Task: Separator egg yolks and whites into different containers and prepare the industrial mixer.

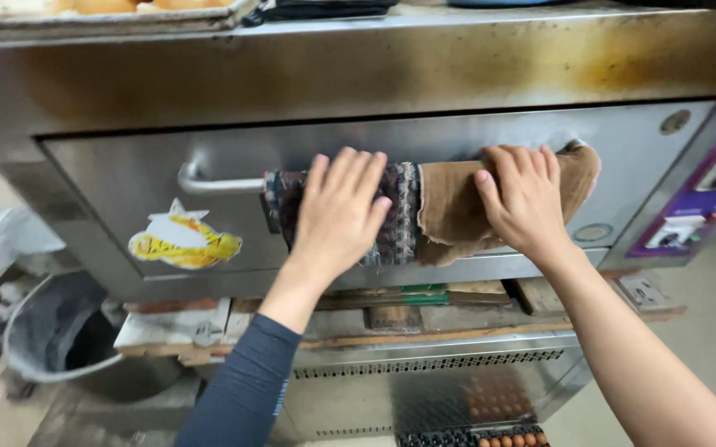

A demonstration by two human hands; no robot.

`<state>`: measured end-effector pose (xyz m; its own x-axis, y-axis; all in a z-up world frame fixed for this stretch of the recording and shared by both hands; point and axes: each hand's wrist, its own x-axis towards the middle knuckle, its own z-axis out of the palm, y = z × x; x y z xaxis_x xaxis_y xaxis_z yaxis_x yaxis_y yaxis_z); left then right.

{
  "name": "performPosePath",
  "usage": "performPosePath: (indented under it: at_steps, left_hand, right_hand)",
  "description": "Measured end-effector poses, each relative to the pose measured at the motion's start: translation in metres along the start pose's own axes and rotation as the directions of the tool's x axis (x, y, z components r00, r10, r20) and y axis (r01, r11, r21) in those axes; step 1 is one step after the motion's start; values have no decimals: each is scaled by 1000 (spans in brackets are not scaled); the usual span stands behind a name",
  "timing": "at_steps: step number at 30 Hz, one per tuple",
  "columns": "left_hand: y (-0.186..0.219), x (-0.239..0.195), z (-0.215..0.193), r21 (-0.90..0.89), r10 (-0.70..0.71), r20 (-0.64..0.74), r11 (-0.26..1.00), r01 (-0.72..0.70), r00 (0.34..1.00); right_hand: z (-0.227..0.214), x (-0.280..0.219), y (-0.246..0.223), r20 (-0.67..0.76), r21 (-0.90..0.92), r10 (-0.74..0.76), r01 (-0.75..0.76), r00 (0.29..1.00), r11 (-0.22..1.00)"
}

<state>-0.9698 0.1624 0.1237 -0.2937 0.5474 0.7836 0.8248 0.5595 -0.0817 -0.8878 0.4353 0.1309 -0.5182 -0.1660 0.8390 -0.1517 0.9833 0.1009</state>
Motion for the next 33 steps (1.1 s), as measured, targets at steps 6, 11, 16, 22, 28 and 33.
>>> performPosePath:
  at_steps: [6, 11, 16, 22, 28, 33]
  left_hand:
    - [-42, -38, -38, 186, -275, -32, 943, 276, 961]
    - [-38, -42, -72, 24, -280, -62, 959, 281, 958]
    - [-28, -90, -121, -17, -323, -228, 945, 328, 919]
    - [-88, -211, -184, -54, -410, -75, 912, 406, 909]
    - [-170, -366, -272, 227, -645, 57, 752, 619, 762]
    - [-233, -440, -329, 320, -741, 52, 648, 691, 670]
  right_hand:
    - [1, 19, -58, -121, 237, 17, 12, 993, 971]
    - [13, 34, -146, -90, 563, -36, 81, 995, 822]
    - [62, 39, -262, 326, 944, -34, -323, 945, 72]
    - [99, 66, -429, 591, 128, -586, -782, 555, -610]
    - [186, 63, -597, 617, -189, -726, -839, 303, -511]
    - [284, 54, -717, 537, -155, -799, -899, 271, -409]
